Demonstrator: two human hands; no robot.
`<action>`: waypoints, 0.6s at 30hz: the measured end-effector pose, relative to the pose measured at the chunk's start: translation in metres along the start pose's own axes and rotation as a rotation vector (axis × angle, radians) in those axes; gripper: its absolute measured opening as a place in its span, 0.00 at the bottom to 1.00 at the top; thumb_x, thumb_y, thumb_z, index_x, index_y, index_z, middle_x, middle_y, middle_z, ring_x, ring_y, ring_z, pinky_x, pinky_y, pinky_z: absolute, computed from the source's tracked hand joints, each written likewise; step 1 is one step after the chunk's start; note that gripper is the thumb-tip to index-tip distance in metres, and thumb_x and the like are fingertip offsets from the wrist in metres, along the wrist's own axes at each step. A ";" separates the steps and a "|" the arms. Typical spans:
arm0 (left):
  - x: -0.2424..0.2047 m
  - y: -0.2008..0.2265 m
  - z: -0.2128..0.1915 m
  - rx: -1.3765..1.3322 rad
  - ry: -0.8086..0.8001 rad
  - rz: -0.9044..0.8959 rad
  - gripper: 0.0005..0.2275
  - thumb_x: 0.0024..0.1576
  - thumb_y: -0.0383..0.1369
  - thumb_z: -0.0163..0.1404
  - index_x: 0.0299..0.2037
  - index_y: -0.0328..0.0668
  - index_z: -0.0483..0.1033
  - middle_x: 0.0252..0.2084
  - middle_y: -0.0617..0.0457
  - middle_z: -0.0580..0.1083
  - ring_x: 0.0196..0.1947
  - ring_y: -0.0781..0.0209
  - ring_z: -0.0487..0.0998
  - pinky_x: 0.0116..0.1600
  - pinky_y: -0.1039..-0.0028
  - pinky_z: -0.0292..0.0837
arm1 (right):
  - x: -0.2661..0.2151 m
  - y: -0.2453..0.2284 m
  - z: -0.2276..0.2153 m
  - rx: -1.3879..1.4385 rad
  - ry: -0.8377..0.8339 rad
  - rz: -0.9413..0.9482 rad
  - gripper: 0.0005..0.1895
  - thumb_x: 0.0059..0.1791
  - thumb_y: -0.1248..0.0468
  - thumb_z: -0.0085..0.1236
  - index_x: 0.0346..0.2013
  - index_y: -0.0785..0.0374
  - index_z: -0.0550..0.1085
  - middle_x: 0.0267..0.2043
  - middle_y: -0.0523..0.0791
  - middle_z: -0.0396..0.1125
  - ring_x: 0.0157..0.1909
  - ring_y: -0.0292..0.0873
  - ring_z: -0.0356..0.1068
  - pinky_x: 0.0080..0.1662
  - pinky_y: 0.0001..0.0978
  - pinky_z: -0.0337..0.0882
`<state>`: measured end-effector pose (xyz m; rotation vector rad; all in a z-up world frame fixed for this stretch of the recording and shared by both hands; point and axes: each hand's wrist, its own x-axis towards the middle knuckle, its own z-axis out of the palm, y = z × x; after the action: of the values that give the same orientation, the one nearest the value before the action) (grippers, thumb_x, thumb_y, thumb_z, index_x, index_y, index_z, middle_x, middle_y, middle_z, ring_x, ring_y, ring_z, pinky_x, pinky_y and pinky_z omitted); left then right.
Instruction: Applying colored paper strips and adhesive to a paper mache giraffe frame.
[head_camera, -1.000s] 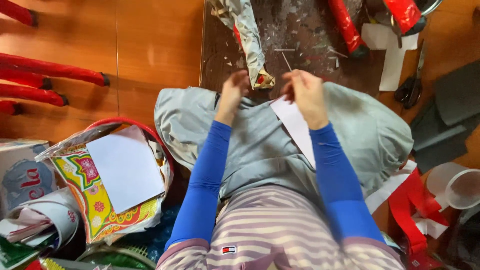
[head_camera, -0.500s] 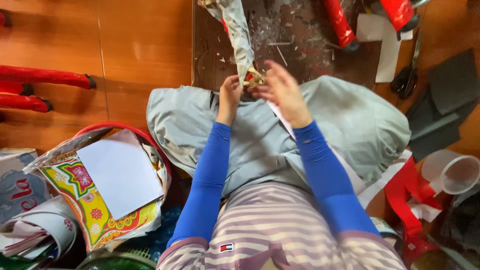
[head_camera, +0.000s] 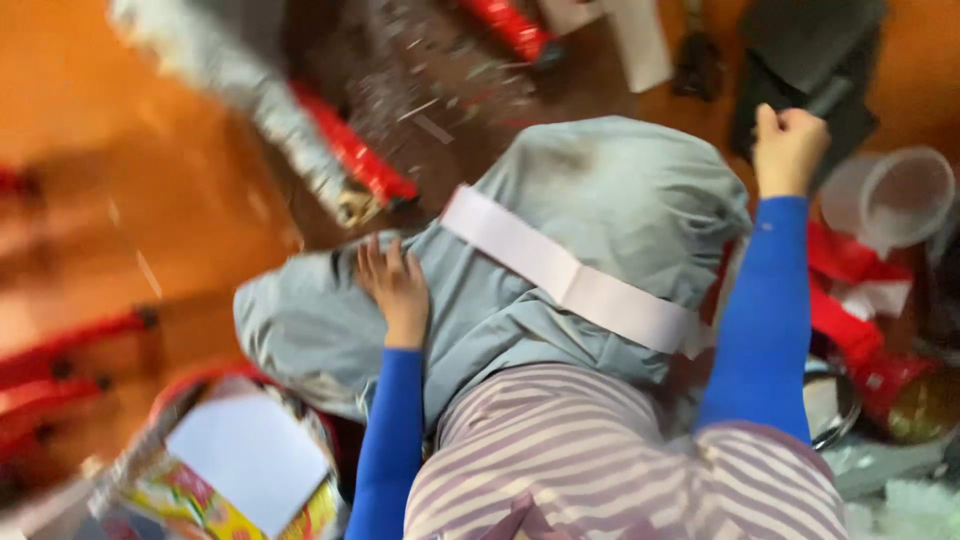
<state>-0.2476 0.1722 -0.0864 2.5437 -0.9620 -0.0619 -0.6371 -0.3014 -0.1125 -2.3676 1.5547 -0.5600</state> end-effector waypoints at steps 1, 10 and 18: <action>-0.004 0.014 -0.002 -0.011 -0.015 0.051 0.14 0.56 0.30 0.55 0.53 0.40 0.75 0.63 0.36 0.69 0.66 0.34 0.63 0.69 0.44 0.53 | -0.004 0.015 0.008 -0.011 0.030 0.045 0.14 0.56 0.61 0.67 0.33 0.70 0.79 0.29 0.58 0.69 0.30 0.58 0.72 0.35 0.48 0.70; -0.030 0.048 0.011 0.036 -0.320 0.299 0.21 0.59 0.39 0.52 0.60 0.37 0.72 0.64 0.38 0.69 0.67 0.41 0.65 0.70 0.44 0.50 | 0.009 0.027 0.056 -0.034 0.008 0.201 0.12 0.50 0.66 0.58 0.47 0.66 0.80 0.48 0.59 0.72 0.51 0.63 0.70 0.51 0.51 0.70; -0.028 0.043 0.010 0.023 -0.243 0.307 0.17 0.58 0.36 0.52 0.56 0.38 0.74 0.62 0.41 0.72 0.63 0.42 0.70 0.65 0.54 0.61 | 0.030 0.057 0.120 -0.479 0.090 0.050 0.26 0.51 0.65 0.48 0.63 0.65 0.76 0.76 0.57 0.48 0.73 0.65 0.43 0.60 0.74 0.46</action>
<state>-0.2980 0.1574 -0.0816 2.4157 -1.4440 -0.2755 -0.6194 -0.3519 -0.2380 -2.6579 1.9643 -0.3103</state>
